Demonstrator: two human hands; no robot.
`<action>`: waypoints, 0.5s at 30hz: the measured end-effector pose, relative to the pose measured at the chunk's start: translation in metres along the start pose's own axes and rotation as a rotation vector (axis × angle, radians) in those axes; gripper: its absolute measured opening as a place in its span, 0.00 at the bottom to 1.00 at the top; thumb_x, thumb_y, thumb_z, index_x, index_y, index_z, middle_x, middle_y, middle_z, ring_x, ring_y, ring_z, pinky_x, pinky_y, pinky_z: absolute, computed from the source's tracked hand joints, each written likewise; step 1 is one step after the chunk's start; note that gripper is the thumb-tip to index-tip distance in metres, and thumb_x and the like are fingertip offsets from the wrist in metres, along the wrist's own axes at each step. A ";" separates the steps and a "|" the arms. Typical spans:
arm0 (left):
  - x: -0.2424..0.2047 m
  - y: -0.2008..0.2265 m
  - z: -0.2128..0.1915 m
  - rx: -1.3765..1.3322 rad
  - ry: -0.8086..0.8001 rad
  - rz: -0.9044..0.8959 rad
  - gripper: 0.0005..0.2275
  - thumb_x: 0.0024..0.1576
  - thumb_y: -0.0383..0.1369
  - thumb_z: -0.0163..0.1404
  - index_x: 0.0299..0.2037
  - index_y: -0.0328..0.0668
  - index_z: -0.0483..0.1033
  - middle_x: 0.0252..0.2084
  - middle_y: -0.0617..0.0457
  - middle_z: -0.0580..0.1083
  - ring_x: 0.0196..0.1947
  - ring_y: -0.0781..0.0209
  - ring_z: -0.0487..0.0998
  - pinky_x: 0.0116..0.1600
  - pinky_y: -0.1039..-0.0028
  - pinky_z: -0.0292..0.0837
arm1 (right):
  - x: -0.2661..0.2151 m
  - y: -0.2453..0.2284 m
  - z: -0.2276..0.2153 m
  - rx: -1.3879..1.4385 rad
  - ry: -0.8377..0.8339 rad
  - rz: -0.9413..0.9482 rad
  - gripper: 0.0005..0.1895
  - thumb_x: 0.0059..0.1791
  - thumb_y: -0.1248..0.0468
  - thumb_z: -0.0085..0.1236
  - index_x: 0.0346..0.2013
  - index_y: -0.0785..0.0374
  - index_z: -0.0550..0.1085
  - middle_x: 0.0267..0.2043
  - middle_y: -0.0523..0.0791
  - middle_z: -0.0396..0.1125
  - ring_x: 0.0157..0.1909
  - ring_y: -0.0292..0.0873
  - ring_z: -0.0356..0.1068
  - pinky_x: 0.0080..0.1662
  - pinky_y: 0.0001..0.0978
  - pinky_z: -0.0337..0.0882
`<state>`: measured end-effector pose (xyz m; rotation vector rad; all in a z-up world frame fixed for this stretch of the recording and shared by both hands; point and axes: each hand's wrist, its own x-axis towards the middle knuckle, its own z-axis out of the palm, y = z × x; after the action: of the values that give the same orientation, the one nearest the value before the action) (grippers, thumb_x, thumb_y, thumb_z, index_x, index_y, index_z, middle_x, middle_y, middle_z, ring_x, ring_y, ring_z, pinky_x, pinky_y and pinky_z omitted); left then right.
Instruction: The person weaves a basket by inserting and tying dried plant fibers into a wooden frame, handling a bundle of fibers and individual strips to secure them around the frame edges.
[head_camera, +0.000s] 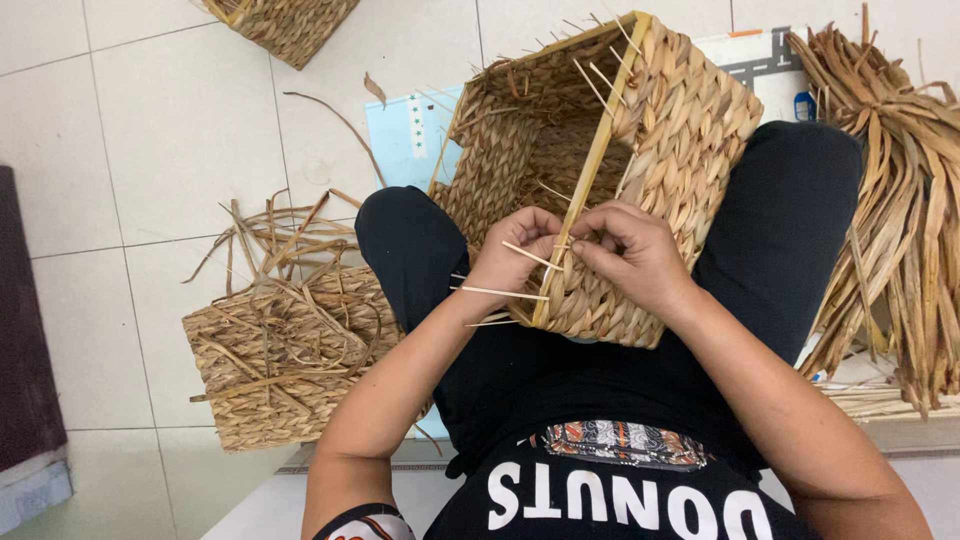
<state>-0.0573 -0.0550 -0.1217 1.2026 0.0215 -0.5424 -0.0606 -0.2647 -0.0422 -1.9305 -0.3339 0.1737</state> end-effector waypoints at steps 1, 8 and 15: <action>0.000 0.002 -0.001 0.001 -0.002 -0.006 0.05 0.63 0.26 0.54 0.46 0.33 0.73 0.39 0.54 0.77 0.37 0.71 0.78 0.44 0.79 0.76 | 0.001 -0.003 -0.002 0.003 0.002 0.004 0.09 0.47 0.70 0.66 0.41 0.66 0.78 0.38 0.42 0.71 0.29 0.32 0.65 0.32 0.24 0.66; 0.016 0.052 -0.001 0.228 -0.011 -0.041 0.10 0.61 0.34 0.54 0.46 0.35 0.75 0.34 0.55 0.77 0.31 0.72 0.77 0.37 0.80 0.74 | 0.003 -0.010 0.003 -0.149 0.026 -0.150 0.05 0.51 0.69 0.61 0.39 0.65 0.73 0.43 0.44 0.69 0.37 0.37 0.70 0.38 0.28 0.70; 0.021 0.076 0.016 0.676 0.022 0.021 0.10 0.55 0.36 0.61 0.37 0.36 0.80 0.33 0.56 0.76 0.31 0.69 0.75 0.37 0.76 0.73 | 0.005 -0.017 -0.007 0.135 0.178 -0.066 0.02 0.59 0.70 0.47 0.43 0.66 0.65 0.52 0.50 0.69 0.31 0.38 0.70 0.35 0.25 0.75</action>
<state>-0.0121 -0.0581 -0.0549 1.8646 -0.1682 -0.5337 -0.0566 -0.2633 -0.0240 -1.7845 -0.2603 -0.0186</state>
